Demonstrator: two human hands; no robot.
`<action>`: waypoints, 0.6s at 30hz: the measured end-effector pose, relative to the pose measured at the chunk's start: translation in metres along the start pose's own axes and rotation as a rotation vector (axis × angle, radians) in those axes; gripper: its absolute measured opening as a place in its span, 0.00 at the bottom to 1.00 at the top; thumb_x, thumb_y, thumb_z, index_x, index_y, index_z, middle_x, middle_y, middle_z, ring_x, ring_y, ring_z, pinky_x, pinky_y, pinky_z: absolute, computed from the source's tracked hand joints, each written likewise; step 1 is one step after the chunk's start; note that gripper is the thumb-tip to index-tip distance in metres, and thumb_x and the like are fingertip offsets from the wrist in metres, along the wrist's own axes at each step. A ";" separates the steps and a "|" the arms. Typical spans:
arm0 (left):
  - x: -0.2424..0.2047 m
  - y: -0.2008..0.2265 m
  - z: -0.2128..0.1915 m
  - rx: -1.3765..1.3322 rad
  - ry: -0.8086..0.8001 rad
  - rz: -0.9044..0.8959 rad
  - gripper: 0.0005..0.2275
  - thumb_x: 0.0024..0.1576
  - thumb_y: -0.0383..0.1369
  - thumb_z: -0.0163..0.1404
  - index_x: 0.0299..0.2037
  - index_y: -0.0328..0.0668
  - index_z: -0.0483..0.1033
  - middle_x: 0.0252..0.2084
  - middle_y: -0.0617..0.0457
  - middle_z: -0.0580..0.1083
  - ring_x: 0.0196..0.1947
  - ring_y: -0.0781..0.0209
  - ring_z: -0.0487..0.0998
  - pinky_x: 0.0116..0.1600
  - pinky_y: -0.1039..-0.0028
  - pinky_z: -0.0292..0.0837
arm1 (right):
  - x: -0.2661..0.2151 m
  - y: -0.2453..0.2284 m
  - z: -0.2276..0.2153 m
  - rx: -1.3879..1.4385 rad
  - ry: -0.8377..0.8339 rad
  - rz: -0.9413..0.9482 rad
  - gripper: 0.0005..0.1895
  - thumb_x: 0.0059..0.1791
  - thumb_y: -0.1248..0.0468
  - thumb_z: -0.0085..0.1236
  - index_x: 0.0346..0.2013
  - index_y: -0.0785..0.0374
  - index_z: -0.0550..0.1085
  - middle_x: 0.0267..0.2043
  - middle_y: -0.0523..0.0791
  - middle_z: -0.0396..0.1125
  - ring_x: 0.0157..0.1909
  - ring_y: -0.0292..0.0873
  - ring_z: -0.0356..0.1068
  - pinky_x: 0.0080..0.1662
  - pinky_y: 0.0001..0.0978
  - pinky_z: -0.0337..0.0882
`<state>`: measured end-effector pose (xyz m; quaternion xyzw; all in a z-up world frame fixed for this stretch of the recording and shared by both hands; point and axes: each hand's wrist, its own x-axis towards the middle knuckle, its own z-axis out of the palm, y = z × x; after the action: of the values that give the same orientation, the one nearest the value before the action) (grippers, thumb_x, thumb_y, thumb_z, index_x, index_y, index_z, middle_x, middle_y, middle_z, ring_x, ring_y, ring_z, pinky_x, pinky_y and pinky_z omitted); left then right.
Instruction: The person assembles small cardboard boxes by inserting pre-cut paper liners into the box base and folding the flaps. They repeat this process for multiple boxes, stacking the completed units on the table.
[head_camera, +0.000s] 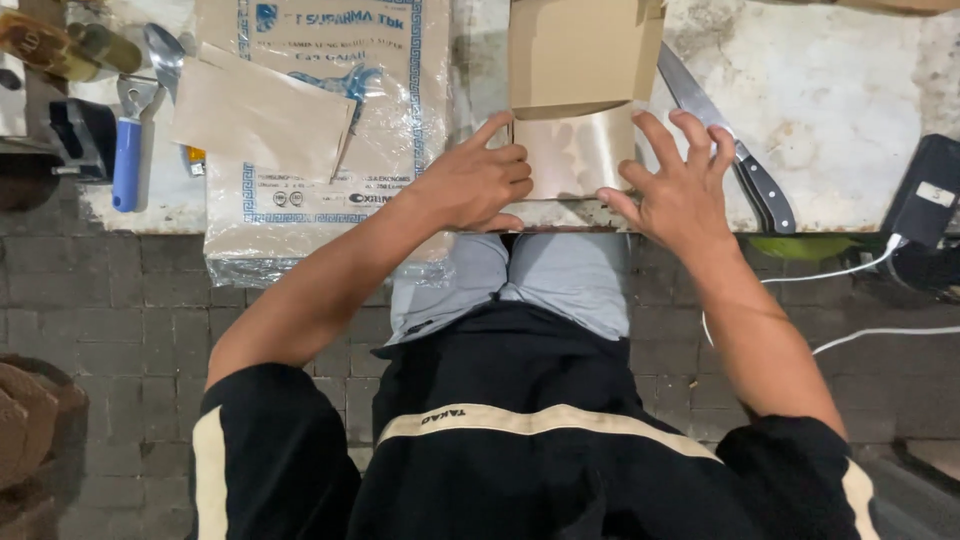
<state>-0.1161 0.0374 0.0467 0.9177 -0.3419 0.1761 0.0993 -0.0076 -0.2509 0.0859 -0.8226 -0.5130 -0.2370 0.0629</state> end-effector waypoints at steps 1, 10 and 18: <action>0.002 0.000 0.002 0.000 -0.014 0.017 0.18 0.54 0.53 0.55 0.34 0.45 0.79 0.33 0.55 0.76 0.45 0.58 0.74 0.71 0.44 0.41 | 0.001 0.000 0.001 -0.027 0.001 -0.018 0.25 0.54 0.35 0.49 0.29 0.50 0.75 0.66 0.41 0.64 0.69 0.52 0.47 0.61 0.53 0.42; 0.017 0.001 -0.001 0.038 -0.141 0.019 0.21 0.51 0.57 0.55 0.28 0.47 0.81 0.25 0.55 0.76 0.32 0.59 0.75 0.74 0.40 0.34 | 0.014 0.000 0.007 -0.118 -0.022 -0.076 0.30 0.53 0.30 0.44 0.25 0.49 0.72 0.68 0.37 0.64 0.71 0.51 0.47 0.63 0.54 0.40; 0.019 -0.001 -0.006 -0.003 -0.117 0.042 0.21 0.52 0.57 0.51 0.30 0.47 0.80 0.27 0.53 0.77 0.31 0.58 0.77 0.73 0.37 0.32 | 0.003 -0.007 0.013 -0.131 -0.070 -0.016 0.36 0.51 0.24 0.36 0.29 0.50 0.72 0.72 0.39 0.61 0.73 0.53 0.45 0.63 0.60 0.37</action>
<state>-0.1035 0.0282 0.0598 0.9190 -0.3664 0.1237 0.0769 -0.0082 -0.2409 0.0750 -0.8286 -0.5049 -0.2417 -0.0108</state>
